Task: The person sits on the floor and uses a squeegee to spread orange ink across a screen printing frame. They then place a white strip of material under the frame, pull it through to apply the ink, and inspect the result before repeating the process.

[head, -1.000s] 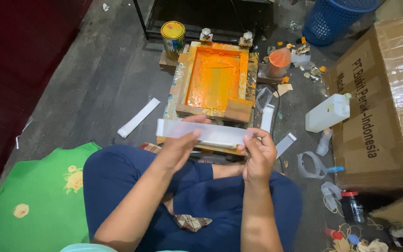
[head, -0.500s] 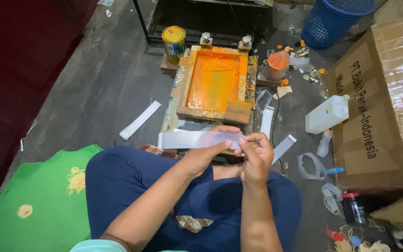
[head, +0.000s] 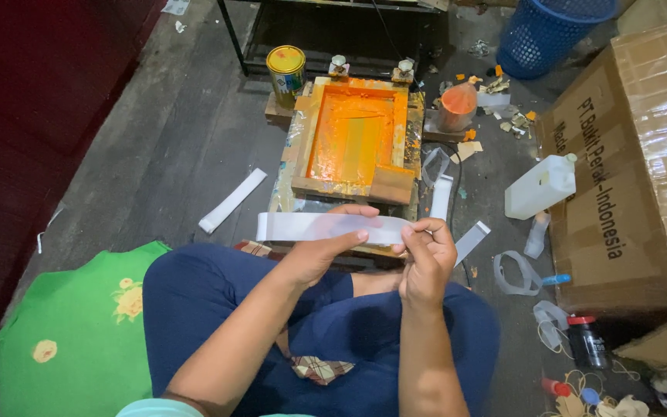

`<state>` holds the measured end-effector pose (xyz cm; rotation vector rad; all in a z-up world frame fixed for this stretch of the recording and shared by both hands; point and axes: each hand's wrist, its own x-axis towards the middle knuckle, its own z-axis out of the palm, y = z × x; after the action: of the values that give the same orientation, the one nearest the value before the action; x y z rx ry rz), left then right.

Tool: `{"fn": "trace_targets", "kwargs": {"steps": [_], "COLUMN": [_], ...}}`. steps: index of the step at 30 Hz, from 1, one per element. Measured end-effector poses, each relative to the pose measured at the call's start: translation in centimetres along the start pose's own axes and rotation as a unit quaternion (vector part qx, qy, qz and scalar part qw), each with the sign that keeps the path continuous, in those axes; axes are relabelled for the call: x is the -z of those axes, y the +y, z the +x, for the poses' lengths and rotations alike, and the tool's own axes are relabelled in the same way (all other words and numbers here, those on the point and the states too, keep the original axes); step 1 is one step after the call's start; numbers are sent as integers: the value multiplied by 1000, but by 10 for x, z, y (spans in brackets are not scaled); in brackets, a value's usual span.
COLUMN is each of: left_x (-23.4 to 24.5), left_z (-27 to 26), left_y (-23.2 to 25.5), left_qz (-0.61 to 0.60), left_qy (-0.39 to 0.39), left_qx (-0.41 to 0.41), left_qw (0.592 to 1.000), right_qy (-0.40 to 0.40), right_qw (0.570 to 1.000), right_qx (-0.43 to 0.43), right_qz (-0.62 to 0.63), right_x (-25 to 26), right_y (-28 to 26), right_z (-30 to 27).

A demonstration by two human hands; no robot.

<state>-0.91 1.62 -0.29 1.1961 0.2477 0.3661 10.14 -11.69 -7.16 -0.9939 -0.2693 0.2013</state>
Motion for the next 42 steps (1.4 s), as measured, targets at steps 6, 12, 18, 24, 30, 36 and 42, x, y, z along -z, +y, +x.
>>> {"fn": "trace_targets", "kwargs": {"steps": [6,12,18,24,30,36,42], "left_x": [7,15,24,26,34,35,41], "left_z": [-6,-11,-12,-14,-15,-19,-17], "left_y": [7,16,17,18,18,27,21], "left_qz": [6,14,17,0,-6,-10,-15], "left_qy": [13,27,44,60,83,93,97], "left_qx": [8,18,19,11,10,8,4], "left_qw": [1000,999,999,998,997,996,995], "right_qy": [17,44,71,77,92,112,119], "right_qw": [1000,999,997,997,995,992,992], "right_qx": [7,0,-11,-8,-8,-22,-21], "right_qz": [11,18,17,24,34,50,46], "right_x": [2,-3,-6,-4,5,-2,-5], "right_y": [-3,-14,-21,-20,-13,-22,-27], "right_z": [0,-1,-1,1,4,5,3]}}
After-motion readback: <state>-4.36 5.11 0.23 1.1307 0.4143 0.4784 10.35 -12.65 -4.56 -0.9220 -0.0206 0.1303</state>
